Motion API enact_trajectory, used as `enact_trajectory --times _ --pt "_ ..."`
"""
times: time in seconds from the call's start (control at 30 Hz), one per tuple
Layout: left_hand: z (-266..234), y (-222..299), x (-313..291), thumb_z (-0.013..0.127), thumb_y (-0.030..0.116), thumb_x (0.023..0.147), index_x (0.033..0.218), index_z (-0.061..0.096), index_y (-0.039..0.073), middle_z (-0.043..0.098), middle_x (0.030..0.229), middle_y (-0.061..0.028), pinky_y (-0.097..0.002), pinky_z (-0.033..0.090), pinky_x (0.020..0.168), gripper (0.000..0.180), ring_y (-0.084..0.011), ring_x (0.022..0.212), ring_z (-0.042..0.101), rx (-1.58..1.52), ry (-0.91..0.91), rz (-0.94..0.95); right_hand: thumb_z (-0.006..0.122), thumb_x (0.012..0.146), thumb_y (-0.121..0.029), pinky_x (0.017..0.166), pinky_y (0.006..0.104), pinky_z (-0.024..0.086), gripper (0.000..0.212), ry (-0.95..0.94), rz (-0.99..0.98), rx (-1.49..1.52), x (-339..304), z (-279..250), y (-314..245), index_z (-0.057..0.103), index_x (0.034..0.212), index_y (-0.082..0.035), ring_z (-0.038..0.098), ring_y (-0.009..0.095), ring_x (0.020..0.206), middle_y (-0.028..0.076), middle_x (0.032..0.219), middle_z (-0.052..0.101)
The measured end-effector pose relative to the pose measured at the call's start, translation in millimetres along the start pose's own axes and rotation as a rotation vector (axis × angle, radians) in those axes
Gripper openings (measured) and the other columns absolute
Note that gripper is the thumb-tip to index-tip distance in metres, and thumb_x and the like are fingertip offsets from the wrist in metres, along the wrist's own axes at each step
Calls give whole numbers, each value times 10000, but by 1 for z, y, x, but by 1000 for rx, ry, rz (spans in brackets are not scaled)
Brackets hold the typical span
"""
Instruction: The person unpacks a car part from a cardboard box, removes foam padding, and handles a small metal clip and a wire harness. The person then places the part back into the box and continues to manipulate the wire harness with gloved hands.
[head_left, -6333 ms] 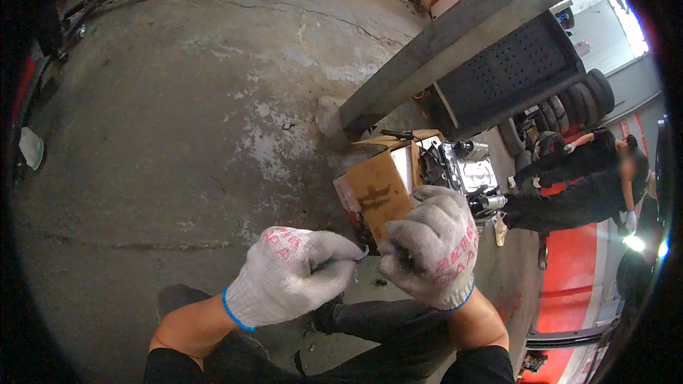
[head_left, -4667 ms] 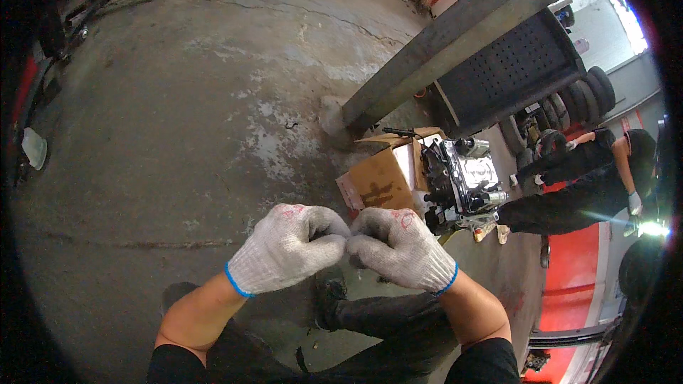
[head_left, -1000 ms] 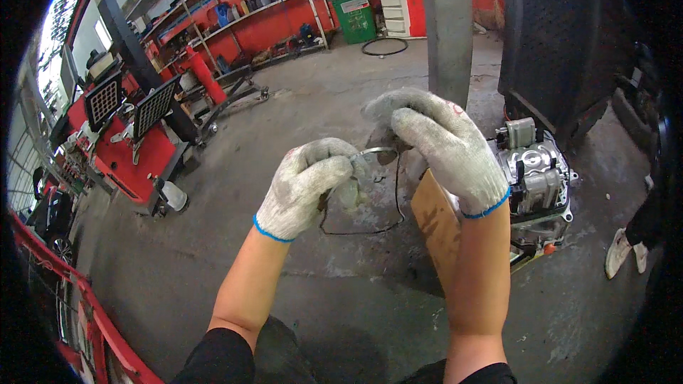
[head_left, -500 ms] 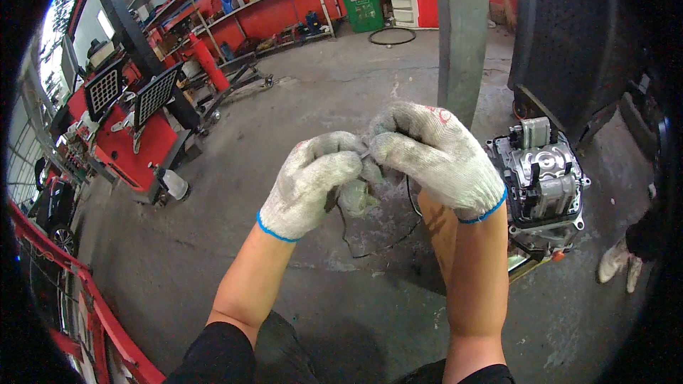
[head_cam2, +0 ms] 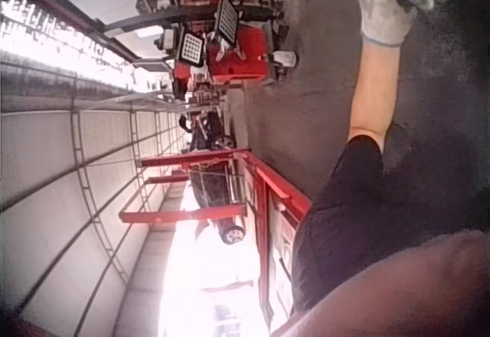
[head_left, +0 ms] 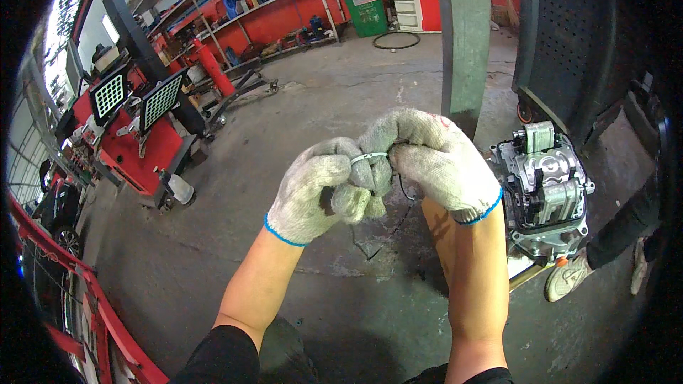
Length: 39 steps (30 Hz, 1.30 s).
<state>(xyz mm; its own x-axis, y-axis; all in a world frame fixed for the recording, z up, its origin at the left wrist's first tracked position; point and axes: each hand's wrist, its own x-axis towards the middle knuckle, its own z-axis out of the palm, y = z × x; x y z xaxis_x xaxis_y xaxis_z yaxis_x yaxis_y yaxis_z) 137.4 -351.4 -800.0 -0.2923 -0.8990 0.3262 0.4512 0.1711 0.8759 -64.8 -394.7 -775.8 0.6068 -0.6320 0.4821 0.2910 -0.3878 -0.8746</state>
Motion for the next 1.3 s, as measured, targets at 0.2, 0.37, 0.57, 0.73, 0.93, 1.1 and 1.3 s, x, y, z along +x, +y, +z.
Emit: enact_trajectory --times 0.2,0.37,0.57,0.73,0.93,1.1,1.3 --pt "22 5 0 558 454 964 832 607 26 563 597 -83 -438 516 556 450 -254 503 553 53 72 37 509 871 12 751 306 543 326 164 -54 183 3 0 10 640 1169 31 654 174 833 92 945 697" --pt "8 7 0 456 526 1013 994 659 -42 568 573 -55 -481 522 607 604 -256 501 571 -10 40 25 498 894 31 672 309 550 336 437 -9 306 1 -23 10 624 1205 50 666 199 714 128 908 705" --pt "3 11 -2 477 468 1006 1127 652 -79 607 622 -69 -512 529 640 587 -273 552 607 -6 22 37 490 891 36 684 314 559 330 630 -95 342 6 -27 13 626 1191 57 671 211 720 131 906 698" --pt "-4 13 -2 585 339 940 1172 630 -89 618 632 -75 -519 528 646 489 -276 559 612 65 -61 9 490 882 14 688 329 560 305 751 -244 458 7 -38 22 629 1149 63 668 228 706 135 888 684" --pt "-2 12 -3 619 247 859 1180 630 -114 652 674 -117 -503 539 687 483 -300 612 647 -12 -91 1 481 872 24 684 332 562 304 806 -259 433 5 -41 19 623 1136 71 666 230 699 143 887 679" --pt "-1 13 -1 584 194 802 1246 575 -164 676 734 -197 -486 573 756 570 -343 696 688 -84 -145 -39 462 893 35 676 322 581 311 852 -241 433 5 -47 21 605 1166 80 671 230 716 163 921 684" --pt "-1 14 -3 610 120 750 1384 471 -166 703 969 -265 -492 585 809 708 -357 794 712 -93 -221 -75 447 926 38 683 322 585 295 928 -191 459 6 -50 23 593 1179 73 666 216 729 156 931 679"
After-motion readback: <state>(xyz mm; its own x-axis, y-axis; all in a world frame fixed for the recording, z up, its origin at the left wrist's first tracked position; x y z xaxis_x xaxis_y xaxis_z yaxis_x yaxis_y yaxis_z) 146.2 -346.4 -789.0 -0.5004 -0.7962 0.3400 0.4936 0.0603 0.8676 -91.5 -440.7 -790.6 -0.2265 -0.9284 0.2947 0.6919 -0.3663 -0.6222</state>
